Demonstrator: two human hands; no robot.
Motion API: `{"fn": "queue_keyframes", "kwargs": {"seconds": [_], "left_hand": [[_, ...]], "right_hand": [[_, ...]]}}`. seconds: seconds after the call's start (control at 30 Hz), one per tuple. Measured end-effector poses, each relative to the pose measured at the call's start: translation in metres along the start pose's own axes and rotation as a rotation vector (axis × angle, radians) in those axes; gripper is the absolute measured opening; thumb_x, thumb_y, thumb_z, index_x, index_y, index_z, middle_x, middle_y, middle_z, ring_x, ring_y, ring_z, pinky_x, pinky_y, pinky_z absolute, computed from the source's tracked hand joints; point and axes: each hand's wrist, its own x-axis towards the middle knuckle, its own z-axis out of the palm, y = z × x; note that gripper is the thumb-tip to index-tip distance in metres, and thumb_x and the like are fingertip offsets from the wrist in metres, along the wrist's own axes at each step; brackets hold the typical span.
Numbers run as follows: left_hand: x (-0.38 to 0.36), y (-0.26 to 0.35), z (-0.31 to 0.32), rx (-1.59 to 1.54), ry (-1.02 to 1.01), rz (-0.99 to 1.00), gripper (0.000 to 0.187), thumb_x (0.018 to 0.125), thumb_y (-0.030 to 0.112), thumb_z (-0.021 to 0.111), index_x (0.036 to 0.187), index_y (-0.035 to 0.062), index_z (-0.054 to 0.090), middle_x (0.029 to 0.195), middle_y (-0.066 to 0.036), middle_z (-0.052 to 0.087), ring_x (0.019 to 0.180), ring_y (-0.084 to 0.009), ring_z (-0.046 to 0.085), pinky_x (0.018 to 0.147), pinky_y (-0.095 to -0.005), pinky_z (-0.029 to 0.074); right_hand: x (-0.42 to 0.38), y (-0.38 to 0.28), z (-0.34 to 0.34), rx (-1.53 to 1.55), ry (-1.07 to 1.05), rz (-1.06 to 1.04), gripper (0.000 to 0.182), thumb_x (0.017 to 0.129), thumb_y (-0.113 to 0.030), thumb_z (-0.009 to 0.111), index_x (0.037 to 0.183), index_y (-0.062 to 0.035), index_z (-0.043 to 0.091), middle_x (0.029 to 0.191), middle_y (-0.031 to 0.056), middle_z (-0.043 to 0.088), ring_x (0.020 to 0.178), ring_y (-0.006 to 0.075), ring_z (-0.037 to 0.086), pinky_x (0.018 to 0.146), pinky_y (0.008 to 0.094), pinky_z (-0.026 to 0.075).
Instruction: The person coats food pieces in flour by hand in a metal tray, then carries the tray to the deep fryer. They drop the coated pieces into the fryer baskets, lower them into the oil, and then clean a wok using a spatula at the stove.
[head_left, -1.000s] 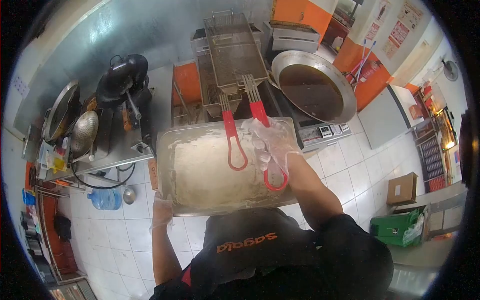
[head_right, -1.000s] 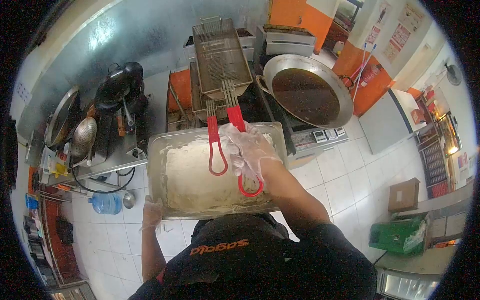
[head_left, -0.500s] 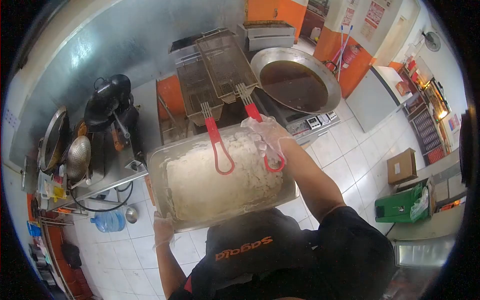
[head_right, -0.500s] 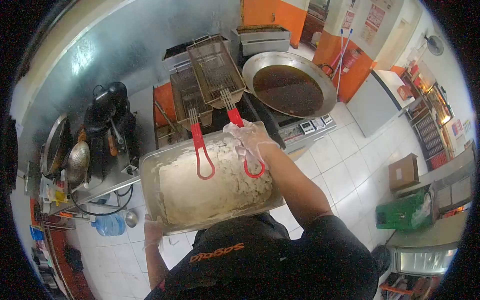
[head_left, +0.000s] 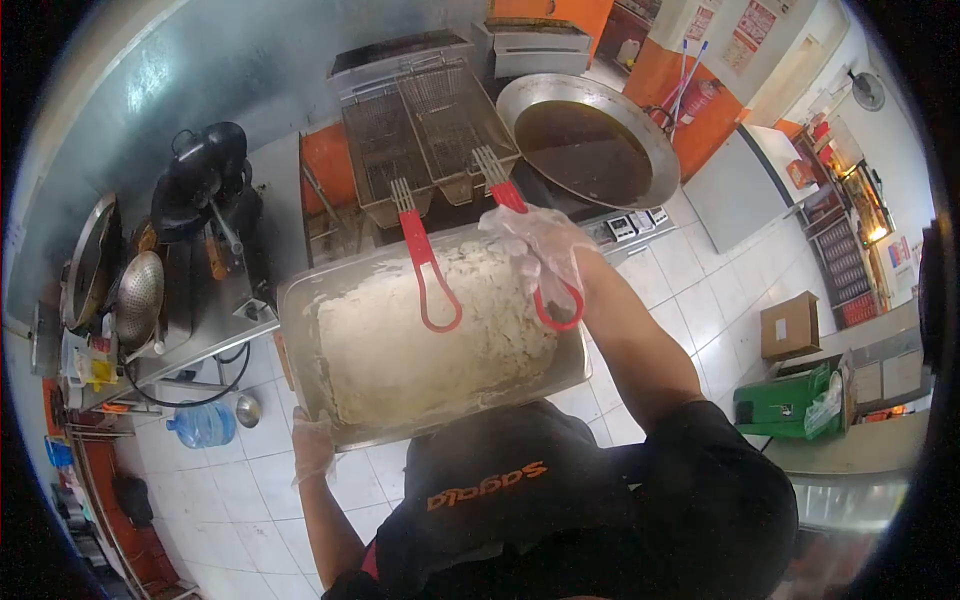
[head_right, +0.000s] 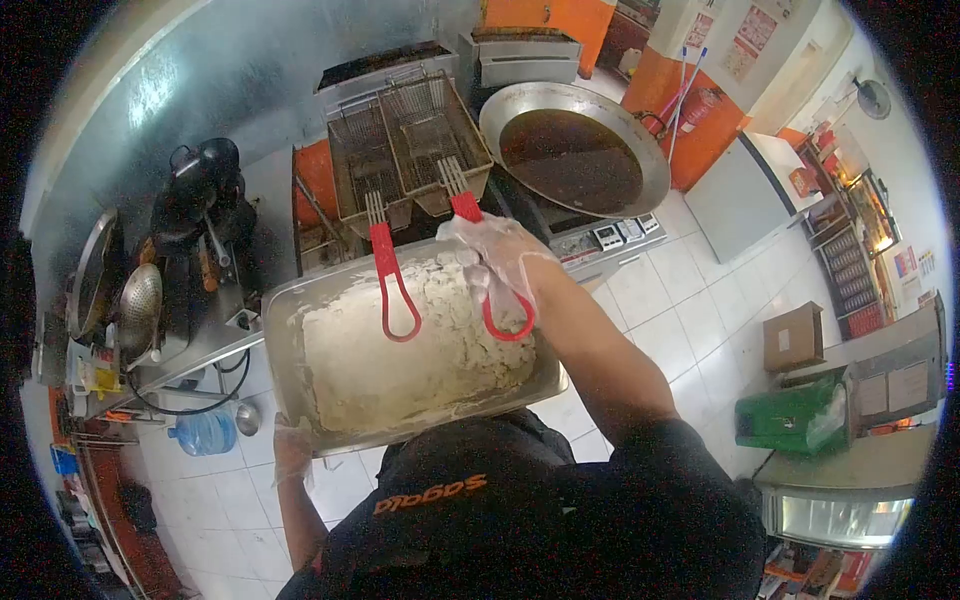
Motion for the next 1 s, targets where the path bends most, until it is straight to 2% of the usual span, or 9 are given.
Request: {"fn": "queue_keyframes", "kwargs": {"seconds": [0.1, 0.2, 0.3, 0.4, 0.5, 0.6, 0.77, 0.83, 1.0], "left_hand": [[-0.005, 0.005, -0.002, -0.023, 0.019, 0.108, 0.028, 0.094, 0.018, 0.059, 0.111, -0.0038, 0.053, 0.097, -0.025, 0.068, 0.09, -0.0387, 0.067, 0.078, -0.0437, 0.051], [-0.017, 0.028, -0.009, -0.075, -0.023, 0.019, 0.033, 0.094, 0.018, 0.063, 0.116, -0.0042, 0.054, 0.104, -0.019, 0.068, 0.097, -0.0286, 0.066, 0.086, -0.0382, 0.051], [0.003, -0.038, 0.005, 0.203, 0.072, 0.285, 0.026, 0.096, 0.018, 0.059, 0.109, -0.0037, 0.053, 0.093, -0.02, 0.067, 0.085, -0.0338, 0.066, 0.076, -0.0401, 0.052], [-0.008, -0.016, 0.004, -0.022, 0.01, -0.007, 0.025, 0.096, 0.016, 0.058, 0.11, -0.0038, 0.052, 0.093, -0.018, 0.067, 0.084, -0.0302, 0.065, 0.076, -0.0384, 0.052], [-0.027, 0.027, -0.008, -0.057, -0.029, -0.013, 0.025, 0.097, 0.016, 0.058, 0.109, -0.004, 0.051, 0.095, -0.02, 0.066, 0.085, -0.0291, 0.064, 0.077, -0.0388, 0.051], [-0.014, -0.002, -0.007, -0.197, -0.041, -0.006, 0.023, 0.096, 0.015, 0.057, 0.108, -0.004, 0.05, 0.099, -0.022, 0.066, 0.088, -0.0299, 0.064, 0.079, -0.0392, 0.051], [0.013, -0.043, -0.014, 0.103, 0.046, 0.119, 0.029, 0.095, 0.02, 0.058, 0.105, -0.0073, 0.052, 0.101, -0.029, 0.065, 0.096, -0.0436, 0.063, 0.083, -0.0443, 0.049], [0.019, -0.019, -0.027, 0.054, 0.022, 0.113, 0.028, 0.095, 0.019, 0.059, 0.103, -0.007, 0.053, 0.102, -0.029, 0.065, 0.099, -0.0459, 0.062, 0.084, -0.0458, 0.049], [0.054, -0.036, -0.043, 0.508, -0.021, 0.326, 0.025, 0.097, 0.016, 0.056, 0.11, -0.0048, 0.056, 0.1, -0.026, 0.066, 0.099, -0.0423, 0.062, 0.084, -0.0462, 0.049]], "right_hand": [[0.009, -0.001, 0.002, 0.028, -0.026, -0.047, 0.031, 0.101, -0.033, 0.056, 0.113, -0.0052, 0.062, 0.066, -0.003, 0.045, 0.052, 0.0131, 0.045, 0.054, 0.0342, 0.046], [0.012, 0.001, 0.008, 0.019, -0.038, -0.043, 0.034, 0.101, -0.034, 0.056, 0.115, -0.0043, 0.062, 0.067, -0.0024, 0.045, 0.053, 0.0129, 0.046, 0.055, 0.0346, 0.048], [-0.007, 0.002, 0.015, -0.094, 0.036, -0.012, 0.035, 0.101, -0.034, 0.057, 0.116, -0.0034, 0.062, 0.067, -0.0027, 0.045, 0.052, 0.0124, 0.046, 0.052, 0.0341, 0.047], [-0.02, 0.006, 0.005, -0.15, 0.037, -0.077, 0.037, 0.101, -0.036, 0.057, 0.115, -0.0023, 0.063, 0.068, -0.0022, 0.048, 0.051, 0.0122, 0.046, 0.049, 0.0336, 0.046], [-0.056, -0.008, -0.009, 0.069, -0.003, 0.041, 0.037, 0.101, -0.036, 0.058, 0.115, -0.0024, 0.062, 0.067, -0.0036, 0.051, 0.045, 0.0088, 0.045, 0.04, 0.0262, 0.042], [-0.079, -0.015, -0.033, 0.153, 0.009, 0.095, 0.034, 0.1, -0.033, 0.06, 0.115, -0.0017, 0.061, 0.063, -0.0042, 0.05, 0.04, 0.007, 0.042, 0.033, 0.0235, 0.036], [-0.105, -0.027, -0.041, 0.013, 0.239, 0.184, 0.036, 0.097, -0.024, 0.065, 0.121, -0.0009, 0.052, 0.059, -0.0035, 0.051, 0.034, 0.0071, 0.042, 0.028, 0.0236, 0.032], [-0.108, -0.018, -0.065, 0.148, 0.183, 0.167, 0.029, 0.103, -0.02, 0.051, 0.117, 0.0048, 0.054, 0.058, 0.0035, 0.054, 0.035, 0.0154, 0.05, 0.027, 0.0285, 0.039], [-0.116, -0.004, -0.071, 0.228, 0.129, 0.134, 0.033, 0.105, -0.018, 0.047, 0.119, 0.011, 0.054, 0.057, 0.0069, 0.056, 0.035, 0.0174, 0.053, 0.026, 0.0302, 0.041]]}}
